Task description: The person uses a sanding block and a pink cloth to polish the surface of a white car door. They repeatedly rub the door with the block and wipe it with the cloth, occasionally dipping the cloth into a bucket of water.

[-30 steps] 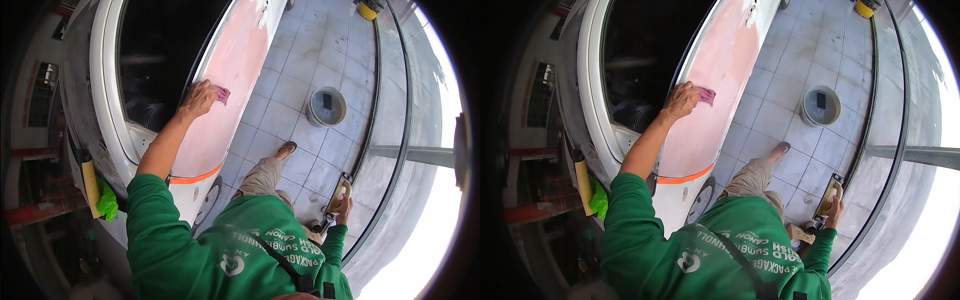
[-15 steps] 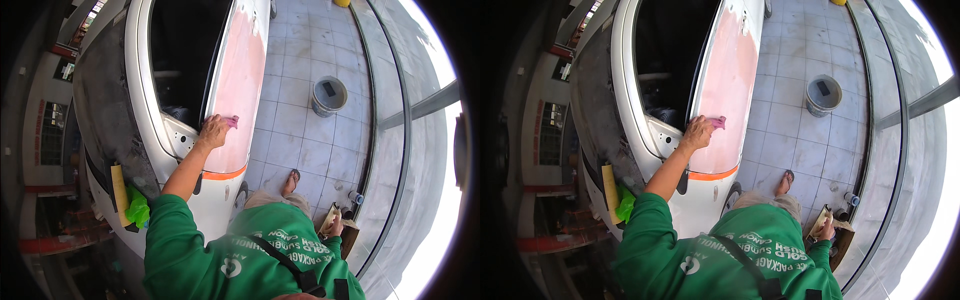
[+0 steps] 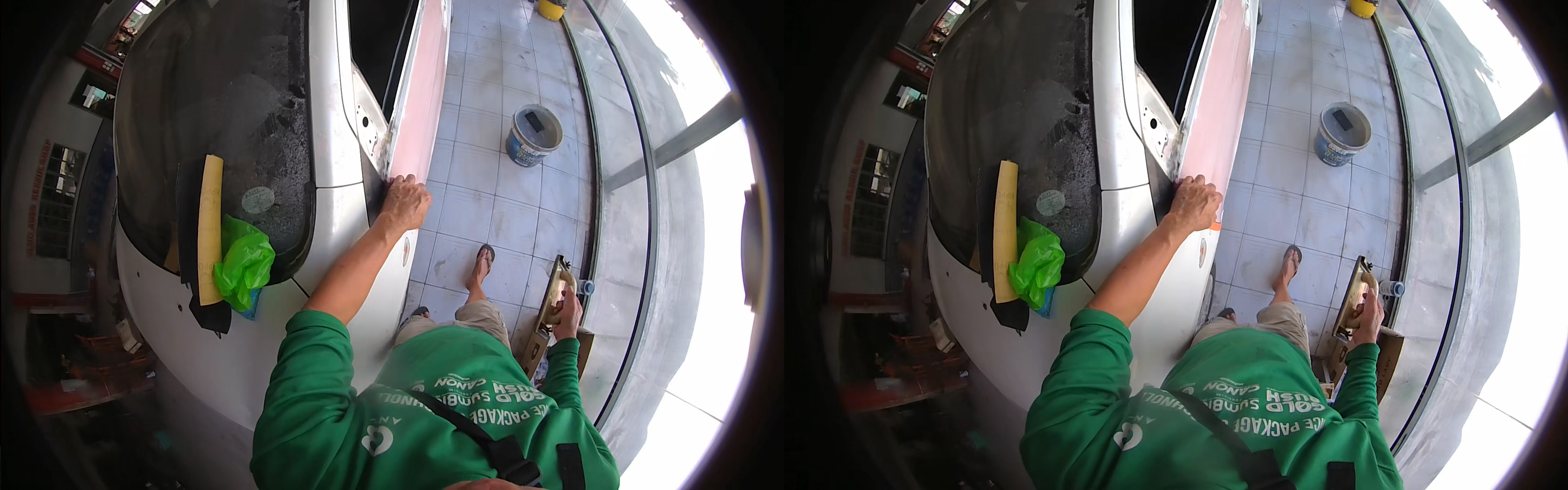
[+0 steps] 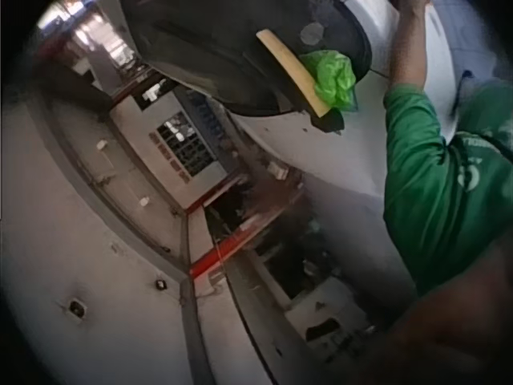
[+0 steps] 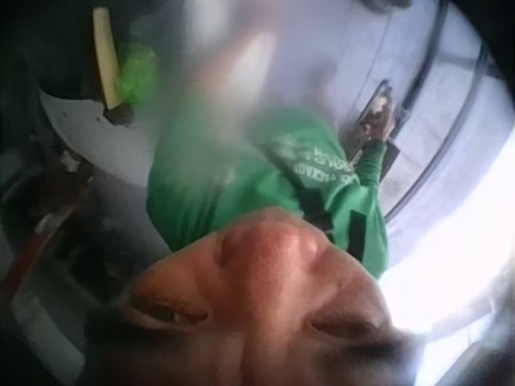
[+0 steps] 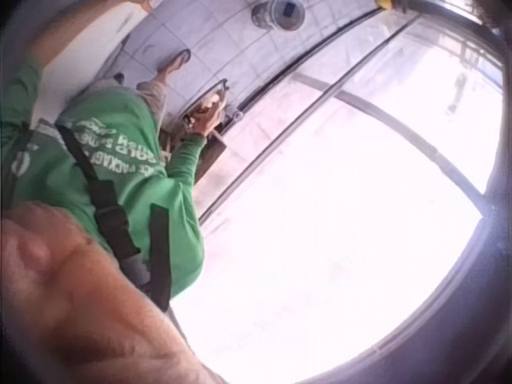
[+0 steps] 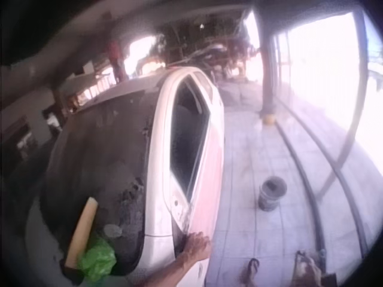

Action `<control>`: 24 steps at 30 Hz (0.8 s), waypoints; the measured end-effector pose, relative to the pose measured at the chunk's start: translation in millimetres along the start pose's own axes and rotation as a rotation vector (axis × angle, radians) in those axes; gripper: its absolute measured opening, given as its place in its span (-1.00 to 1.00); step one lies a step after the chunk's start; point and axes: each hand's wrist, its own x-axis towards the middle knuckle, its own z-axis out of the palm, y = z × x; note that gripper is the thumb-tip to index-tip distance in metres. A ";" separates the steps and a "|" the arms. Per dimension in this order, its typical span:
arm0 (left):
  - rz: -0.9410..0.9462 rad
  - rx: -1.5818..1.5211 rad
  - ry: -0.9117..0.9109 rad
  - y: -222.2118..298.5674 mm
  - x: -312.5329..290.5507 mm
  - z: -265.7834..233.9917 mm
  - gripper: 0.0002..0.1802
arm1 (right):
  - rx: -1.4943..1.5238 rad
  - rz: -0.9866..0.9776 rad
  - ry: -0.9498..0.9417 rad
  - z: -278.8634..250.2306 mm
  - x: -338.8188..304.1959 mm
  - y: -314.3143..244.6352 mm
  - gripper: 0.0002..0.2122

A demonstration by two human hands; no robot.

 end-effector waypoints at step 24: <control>-0.024 -0.308 0.594 -35.7 -288.7 -48.0 -0.45 | -0.224 0.536 -0.307 108.2 -82.3 258.6 -0.64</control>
